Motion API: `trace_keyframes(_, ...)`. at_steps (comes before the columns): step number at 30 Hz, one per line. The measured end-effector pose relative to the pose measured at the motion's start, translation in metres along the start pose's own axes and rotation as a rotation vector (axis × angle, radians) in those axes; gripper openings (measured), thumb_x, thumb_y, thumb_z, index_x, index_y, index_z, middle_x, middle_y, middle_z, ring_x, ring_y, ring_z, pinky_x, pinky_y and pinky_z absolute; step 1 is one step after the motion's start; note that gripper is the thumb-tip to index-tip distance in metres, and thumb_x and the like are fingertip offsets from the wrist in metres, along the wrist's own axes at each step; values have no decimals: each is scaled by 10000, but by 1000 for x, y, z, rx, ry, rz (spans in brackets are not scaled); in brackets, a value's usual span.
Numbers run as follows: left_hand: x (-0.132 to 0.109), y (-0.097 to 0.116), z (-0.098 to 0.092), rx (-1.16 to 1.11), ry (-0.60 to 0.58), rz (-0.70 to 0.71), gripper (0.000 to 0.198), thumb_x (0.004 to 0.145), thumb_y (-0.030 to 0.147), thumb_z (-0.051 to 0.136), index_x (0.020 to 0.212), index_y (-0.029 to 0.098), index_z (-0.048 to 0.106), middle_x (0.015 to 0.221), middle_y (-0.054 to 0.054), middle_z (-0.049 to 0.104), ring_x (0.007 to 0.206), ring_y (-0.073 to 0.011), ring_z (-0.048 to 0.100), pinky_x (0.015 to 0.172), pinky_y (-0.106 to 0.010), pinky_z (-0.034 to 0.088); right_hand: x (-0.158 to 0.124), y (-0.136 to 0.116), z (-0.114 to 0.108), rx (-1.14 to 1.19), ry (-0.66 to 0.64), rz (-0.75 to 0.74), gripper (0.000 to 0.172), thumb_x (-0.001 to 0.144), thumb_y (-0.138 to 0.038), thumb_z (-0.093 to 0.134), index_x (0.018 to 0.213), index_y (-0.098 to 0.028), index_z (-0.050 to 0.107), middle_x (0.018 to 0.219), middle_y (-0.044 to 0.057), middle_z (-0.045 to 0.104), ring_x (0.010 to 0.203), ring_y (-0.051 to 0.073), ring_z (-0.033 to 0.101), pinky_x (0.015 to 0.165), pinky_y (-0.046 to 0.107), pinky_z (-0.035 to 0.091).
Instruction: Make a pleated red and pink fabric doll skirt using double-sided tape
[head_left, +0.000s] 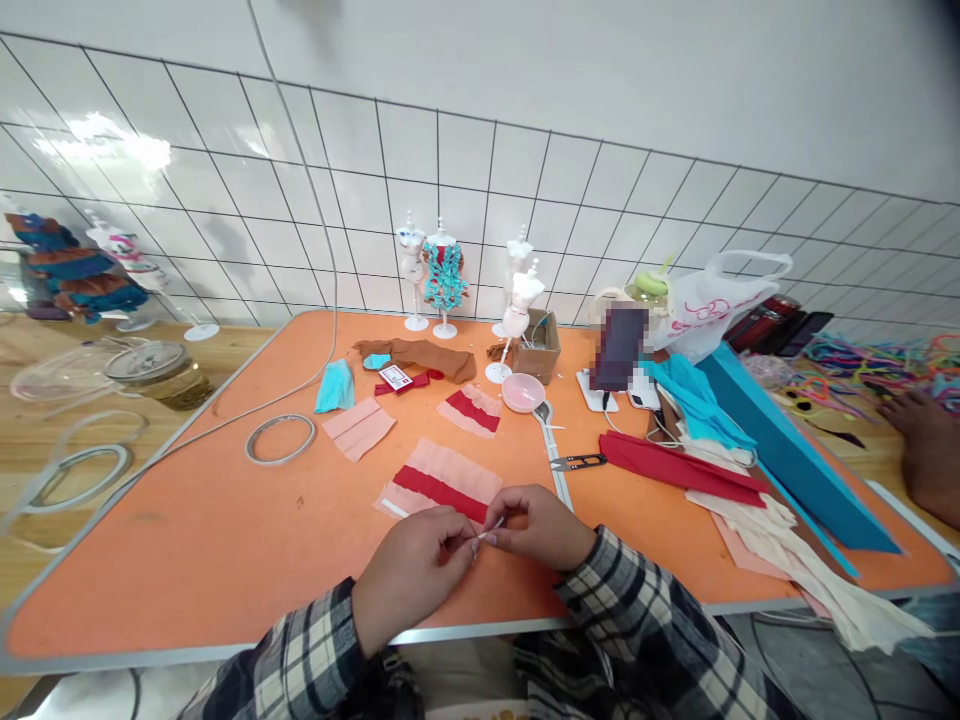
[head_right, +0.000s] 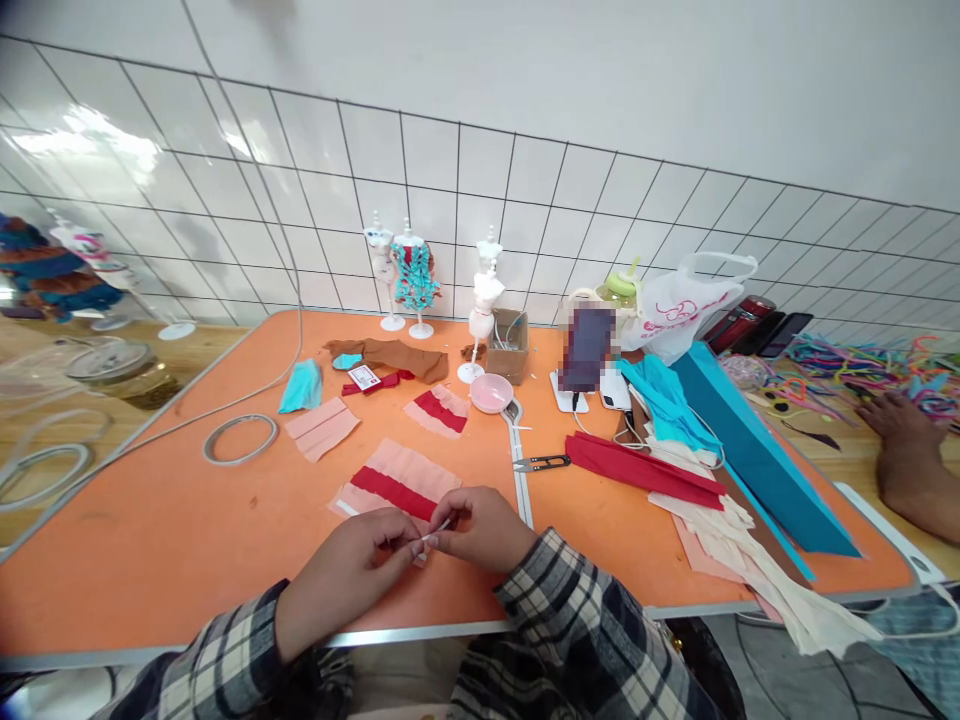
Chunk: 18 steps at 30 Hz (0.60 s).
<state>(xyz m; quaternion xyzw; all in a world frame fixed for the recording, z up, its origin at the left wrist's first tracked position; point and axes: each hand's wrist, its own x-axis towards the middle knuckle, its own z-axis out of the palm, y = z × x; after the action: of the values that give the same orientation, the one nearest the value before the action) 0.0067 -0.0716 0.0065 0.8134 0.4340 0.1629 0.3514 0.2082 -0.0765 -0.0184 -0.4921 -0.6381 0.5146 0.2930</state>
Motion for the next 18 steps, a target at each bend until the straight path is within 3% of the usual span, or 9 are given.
trace_keyframes(2,0,-2,1,43,5,17,231,890,320,519,817,226,717,796,-27,717,762,-183,635,695,-275,464,1,2,-6,34,-23,51,161,694,-317,722,732,-168,675,651,-11,612,597,115,528,567,229,419)
trace_keyframes(4,0,-5,1,77,31,25,238,908,329,506,928,243,728,877,-29,733,825,-193,649,742,-292,478,5,4,-25,1,50,94,142,700,-305,689,734,-170,662,638,-22,589,571,102,497,544,219,392)
trace_keyframes(6,-1,-12,-1,102,81,31,289,927,354,491,1098,256,703,963,-39,737,877,-200,657,780,-309,489,11,5,-55,-90,224,126,138,711,-304,673,750,-172,654,677,-18,605,607,102,518,580,216,410)
trace_keyframes(8,-2,-23,-4,125,126,43,339,941,380,475,1184,251,672,979,-49,734,877,-201,659,787,-319,500,21,8,-90,-172,338,269,156,726,-324,659,756,-172,639,654,-25,587,587,97,512,562,208,410)
trace_keyframes(11,-4,-46,-10,156,198,72,334,950,413,458,1095,244,708,969,-53,733,888,-206,658,801,-330,512,38,16,-128,-288,368,433,150,745,-316,636,720,-169,633,557,-49,515,508,80,440,475,195,335)
trace_keyframes(14,-7,-69,-20,166,275,62,348,937,456,471,1017,234,727,943,-57,736,870,-209,661,788,-328,523,51,27,-139,-358,350,516,168,713,-297,671,627,-163,619,454,-63,435,445,74,382,436,208,279)
trace_keyframes(18,-12,-90,-38,171,339,11,400,916,522,478,996,224,733,942,-67,740,874,-221,663,795,-332,525,59,38,-137,-462,334,583,145,709,-275,672,625,-163,631,448,-61,449,439,79,402,449,223,282)
